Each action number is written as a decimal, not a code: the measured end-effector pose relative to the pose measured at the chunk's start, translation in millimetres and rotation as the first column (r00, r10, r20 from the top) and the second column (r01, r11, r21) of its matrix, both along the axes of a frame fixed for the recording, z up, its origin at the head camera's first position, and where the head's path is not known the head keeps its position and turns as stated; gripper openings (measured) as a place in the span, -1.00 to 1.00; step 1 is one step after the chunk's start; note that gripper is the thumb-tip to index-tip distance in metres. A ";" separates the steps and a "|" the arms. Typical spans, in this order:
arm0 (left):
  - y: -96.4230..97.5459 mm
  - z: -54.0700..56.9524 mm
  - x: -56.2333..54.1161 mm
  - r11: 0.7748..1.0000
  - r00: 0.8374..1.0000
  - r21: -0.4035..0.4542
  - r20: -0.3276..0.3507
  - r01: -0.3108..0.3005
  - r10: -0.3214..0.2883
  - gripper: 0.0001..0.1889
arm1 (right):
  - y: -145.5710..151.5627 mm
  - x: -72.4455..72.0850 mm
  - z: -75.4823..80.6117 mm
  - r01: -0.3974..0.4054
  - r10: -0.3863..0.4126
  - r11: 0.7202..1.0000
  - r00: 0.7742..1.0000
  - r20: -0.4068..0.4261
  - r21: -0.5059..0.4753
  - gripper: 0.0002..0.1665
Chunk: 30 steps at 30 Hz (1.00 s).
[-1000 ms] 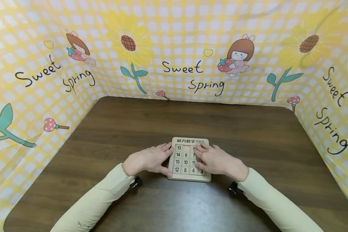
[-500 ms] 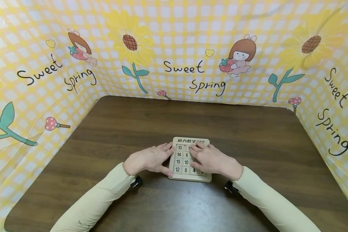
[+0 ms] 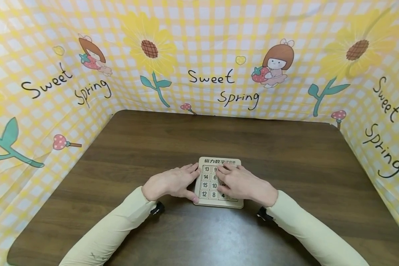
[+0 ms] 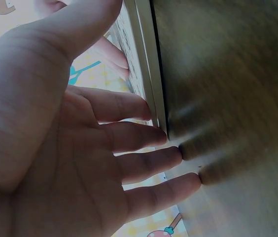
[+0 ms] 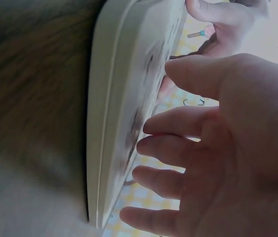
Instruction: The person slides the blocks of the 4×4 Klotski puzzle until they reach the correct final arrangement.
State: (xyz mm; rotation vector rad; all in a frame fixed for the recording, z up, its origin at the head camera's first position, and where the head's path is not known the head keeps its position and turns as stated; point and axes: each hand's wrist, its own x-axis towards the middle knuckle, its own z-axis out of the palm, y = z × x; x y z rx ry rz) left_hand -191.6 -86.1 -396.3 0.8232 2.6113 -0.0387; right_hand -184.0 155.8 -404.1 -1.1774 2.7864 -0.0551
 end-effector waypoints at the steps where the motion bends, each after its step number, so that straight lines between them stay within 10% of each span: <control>1: 0.5 -0.2 -0.1 1.000 1.000 0.000 0.001 0.001 -0.001 0.08 | 3.3 0.8 0.1 0.010 -0.010 1.000 1.000 0.002 -0.004 -0.29; 10: 1.2 -0.5 -1.2 1.000 1.000 -0.005 -0.006 0.008 -0.008 0.09 | 41.5 11.2 -0.9 0.091 -0.092 0.996 0.996 -0.022 -0.023 -0.32; 30: 0.4 -1.0 0.3 1.000 1.000 0.012 -0.009 0.002 -0.002 0.10 | 30.1 6.6 -5.9 -0.010 0.006 0.999 0.996 -0.091 -0.047 -0.36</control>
